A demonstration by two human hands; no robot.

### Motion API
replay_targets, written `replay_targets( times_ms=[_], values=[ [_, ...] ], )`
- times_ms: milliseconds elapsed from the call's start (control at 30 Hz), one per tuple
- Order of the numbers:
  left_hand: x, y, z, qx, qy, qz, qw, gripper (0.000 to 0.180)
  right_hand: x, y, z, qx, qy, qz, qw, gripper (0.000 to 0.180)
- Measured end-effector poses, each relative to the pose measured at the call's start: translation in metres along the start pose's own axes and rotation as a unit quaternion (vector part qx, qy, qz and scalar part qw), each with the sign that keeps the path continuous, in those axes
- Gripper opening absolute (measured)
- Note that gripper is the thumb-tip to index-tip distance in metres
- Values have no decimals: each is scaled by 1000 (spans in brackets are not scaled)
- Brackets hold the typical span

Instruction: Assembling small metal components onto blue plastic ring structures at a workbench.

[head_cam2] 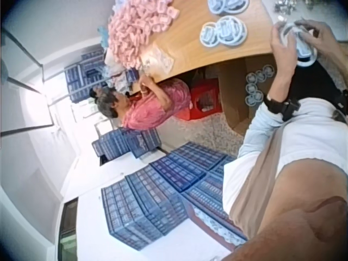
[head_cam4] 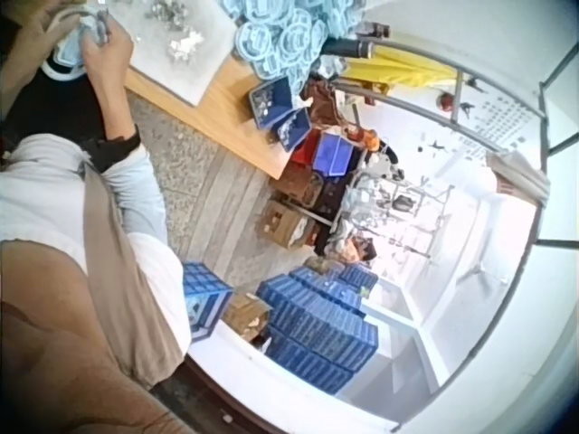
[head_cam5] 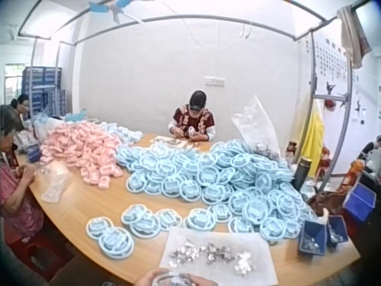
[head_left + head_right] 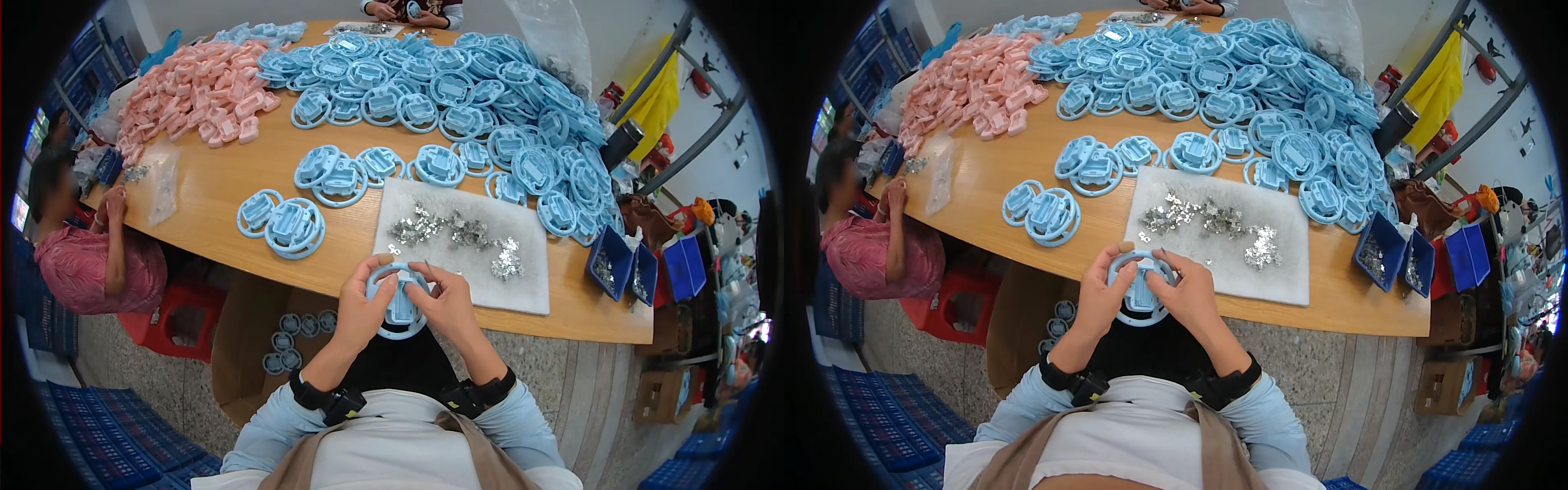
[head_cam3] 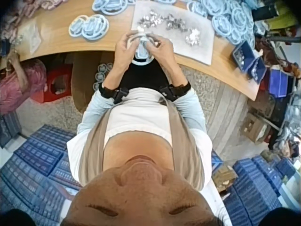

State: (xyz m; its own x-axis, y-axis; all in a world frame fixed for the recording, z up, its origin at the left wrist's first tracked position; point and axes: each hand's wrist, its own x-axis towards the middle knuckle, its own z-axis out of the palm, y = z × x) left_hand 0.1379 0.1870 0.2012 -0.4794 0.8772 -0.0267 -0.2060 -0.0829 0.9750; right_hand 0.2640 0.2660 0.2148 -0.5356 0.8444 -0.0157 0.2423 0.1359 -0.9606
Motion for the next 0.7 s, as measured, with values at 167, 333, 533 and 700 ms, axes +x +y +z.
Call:
replay_targets(
  times_ms=[167, 333, 533, 700],
  values=[
    [-18, 1, -40, -213, -38, -233, 948, 31, -2, -22, 19, -13, -1, -57, 998, 38],
    [-41, -6, -87, -236, 41, -208, 948, 34, -1, -11, 67, -74, -79, -206, 972, 38],
    [-69, -15, -145, -74, 193, -76, 975, 27, 49, -15, 115, -189, -122, -311, 923, 26],
    [-75, -34, -191, 109, 298, -5, 948, 42, 90, -25, 134, -391, -141, -410, 812, 11]
  ],
)
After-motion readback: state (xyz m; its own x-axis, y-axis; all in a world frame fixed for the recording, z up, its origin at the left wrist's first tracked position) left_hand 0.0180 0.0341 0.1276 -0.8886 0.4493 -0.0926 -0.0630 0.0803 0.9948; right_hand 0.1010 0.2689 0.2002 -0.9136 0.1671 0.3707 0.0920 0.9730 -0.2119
